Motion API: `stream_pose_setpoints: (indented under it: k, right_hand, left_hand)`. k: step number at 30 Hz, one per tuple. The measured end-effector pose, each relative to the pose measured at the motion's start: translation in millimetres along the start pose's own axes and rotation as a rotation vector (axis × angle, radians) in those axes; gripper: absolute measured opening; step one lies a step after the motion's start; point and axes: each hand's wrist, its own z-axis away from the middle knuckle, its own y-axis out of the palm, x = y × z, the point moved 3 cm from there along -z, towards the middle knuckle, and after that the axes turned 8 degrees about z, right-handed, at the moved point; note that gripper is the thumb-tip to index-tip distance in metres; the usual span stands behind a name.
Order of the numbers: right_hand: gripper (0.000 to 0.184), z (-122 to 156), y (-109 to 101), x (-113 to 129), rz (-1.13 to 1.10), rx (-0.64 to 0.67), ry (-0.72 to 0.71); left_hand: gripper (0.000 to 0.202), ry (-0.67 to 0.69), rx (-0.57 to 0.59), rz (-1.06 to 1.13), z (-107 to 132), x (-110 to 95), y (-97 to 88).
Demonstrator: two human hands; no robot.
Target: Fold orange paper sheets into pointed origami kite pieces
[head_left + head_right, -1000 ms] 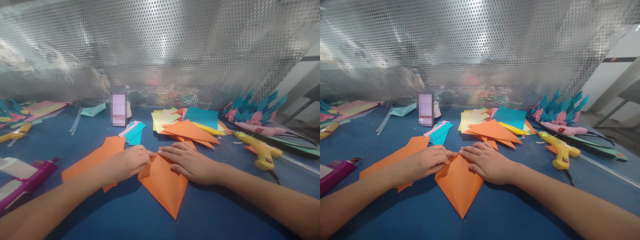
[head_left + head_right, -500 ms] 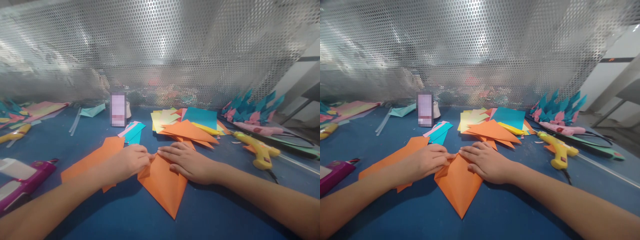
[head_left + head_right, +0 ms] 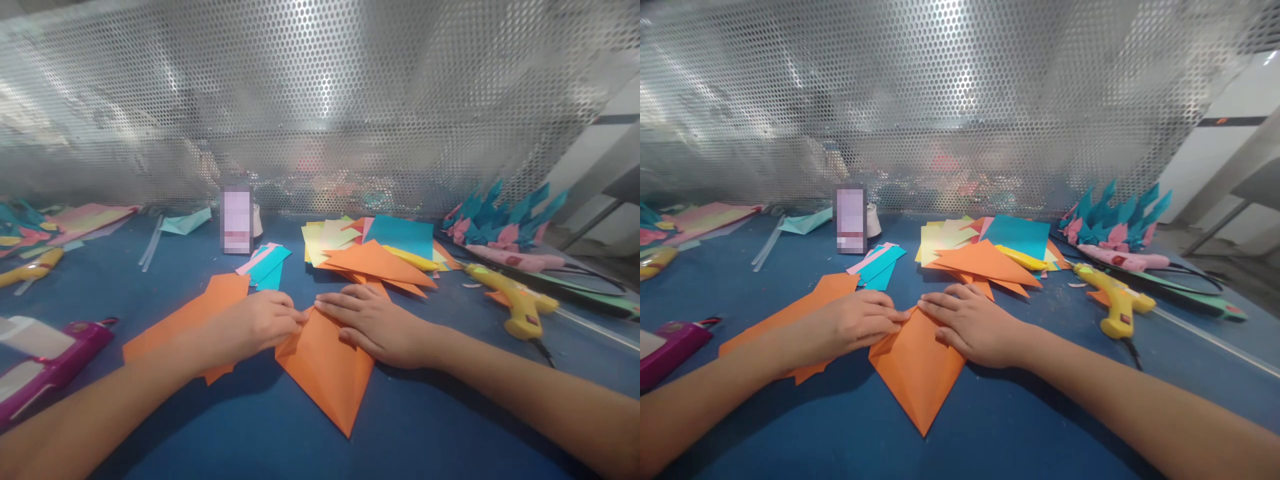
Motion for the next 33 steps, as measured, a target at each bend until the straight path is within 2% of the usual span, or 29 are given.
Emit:
stream_pose_setpoints:
  k: [5, 15, 22, 28, 33]
  right_hand:
    - [0.049, 1.3, 0.7, -0.5, -0.005, 0.0, -0.001]
    - [0.047, -0.7, -1.3, 0.7, -0.016, 0.035, -0.015]
    - [0.047, -0.8, 1.2, -0.1, -0.003, 0.041, -0.026]
    - [0.047, -0.5, 1.3, 0.2, -0.004, 0.037, -0.024]
    - [0.047, -0.9, 0.3, 0.8, -0.006, 0.042, -0.021]
  left_hand:
    - [0.022, -0.136, -0.013, 0.104, 1.3, 6.5, 3.2]
    - [0.026, -0.264, 0.068, 0.035, 3.3, 6.7, 4.4]
    - [0.024, -0.222, 0.04, 0.048, 4.8, 6.8, 4.5]
    - [0.02, -0.068, 0.0, 0.042, 10.5, 12.2, 6.0]
    - [0.017, -0.042, -0.052, 0.037, 14.7, 15.7, 5.8]
